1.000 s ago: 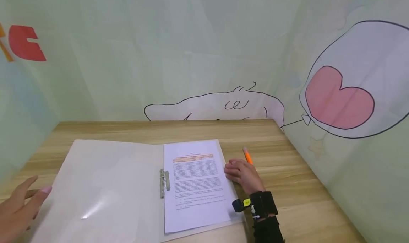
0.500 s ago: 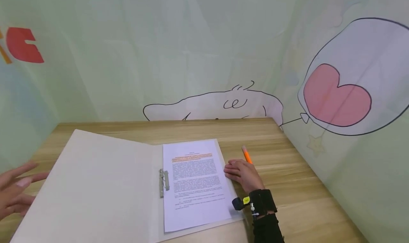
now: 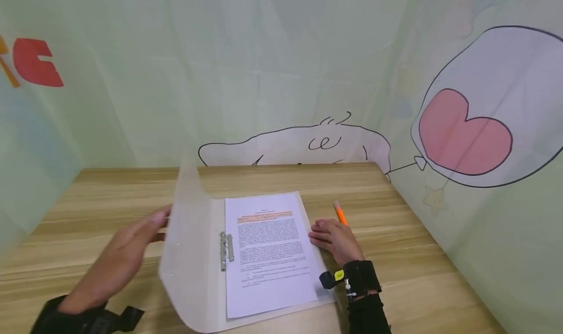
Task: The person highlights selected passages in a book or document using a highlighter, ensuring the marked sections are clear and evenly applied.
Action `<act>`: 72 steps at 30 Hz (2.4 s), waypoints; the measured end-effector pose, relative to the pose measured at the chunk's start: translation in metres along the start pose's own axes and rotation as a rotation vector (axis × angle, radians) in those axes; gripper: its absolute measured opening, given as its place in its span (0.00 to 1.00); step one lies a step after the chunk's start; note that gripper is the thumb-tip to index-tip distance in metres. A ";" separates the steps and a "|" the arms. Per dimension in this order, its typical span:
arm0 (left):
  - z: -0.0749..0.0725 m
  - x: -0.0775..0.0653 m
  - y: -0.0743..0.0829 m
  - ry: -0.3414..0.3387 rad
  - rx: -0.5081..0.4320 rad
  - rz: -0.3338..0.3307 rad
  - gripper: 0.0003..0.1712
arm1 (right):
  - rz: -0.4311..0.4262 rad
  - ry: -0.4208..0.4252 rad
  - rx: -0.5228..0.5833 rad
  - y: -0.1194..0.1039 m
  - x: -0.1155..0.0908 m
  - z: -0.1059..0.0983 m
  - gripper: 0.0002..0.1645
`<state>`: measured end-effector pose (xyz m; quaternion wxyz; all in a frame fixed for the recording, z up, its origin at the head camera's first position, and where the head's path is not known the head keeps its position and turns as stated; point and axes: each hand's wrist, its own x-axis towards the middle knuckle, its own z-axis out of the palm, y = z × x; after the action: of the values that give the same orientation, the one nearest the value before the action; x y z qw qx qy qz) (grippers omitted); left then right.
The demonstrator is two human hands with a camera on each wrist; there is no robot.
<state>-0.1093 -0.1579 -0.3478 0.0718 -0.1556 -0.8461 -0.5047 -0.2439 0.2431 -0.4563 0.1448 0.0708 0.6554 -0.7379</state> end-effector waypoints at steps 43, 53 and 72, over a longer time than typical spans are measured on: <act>0.149 0.042 -0.014 -0.344 0.732 -0.019 0.29 | 0.024 -0.036 -0.130 -0.006 -0.002 -0.020 0.24; 0.151 0.042 -0.021 -0.319 0.729 0.014 0.30 | 0.004 0.000 -0.149 -0.002 -0.003 -0.017 0.23; 0.150 0.039 -0.016 -0.228 0.730 0.068 0.30 | -0.024 -0.022 -0.187 -0.002 -0.004 -0.016 0.23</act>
<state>-0.1463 -0.0260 -0.4224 0.0446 -0.2026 -0.9671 -0.1470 -0.2423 0.2598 -0.4553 0.1490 0.0412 0.7207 -0.6758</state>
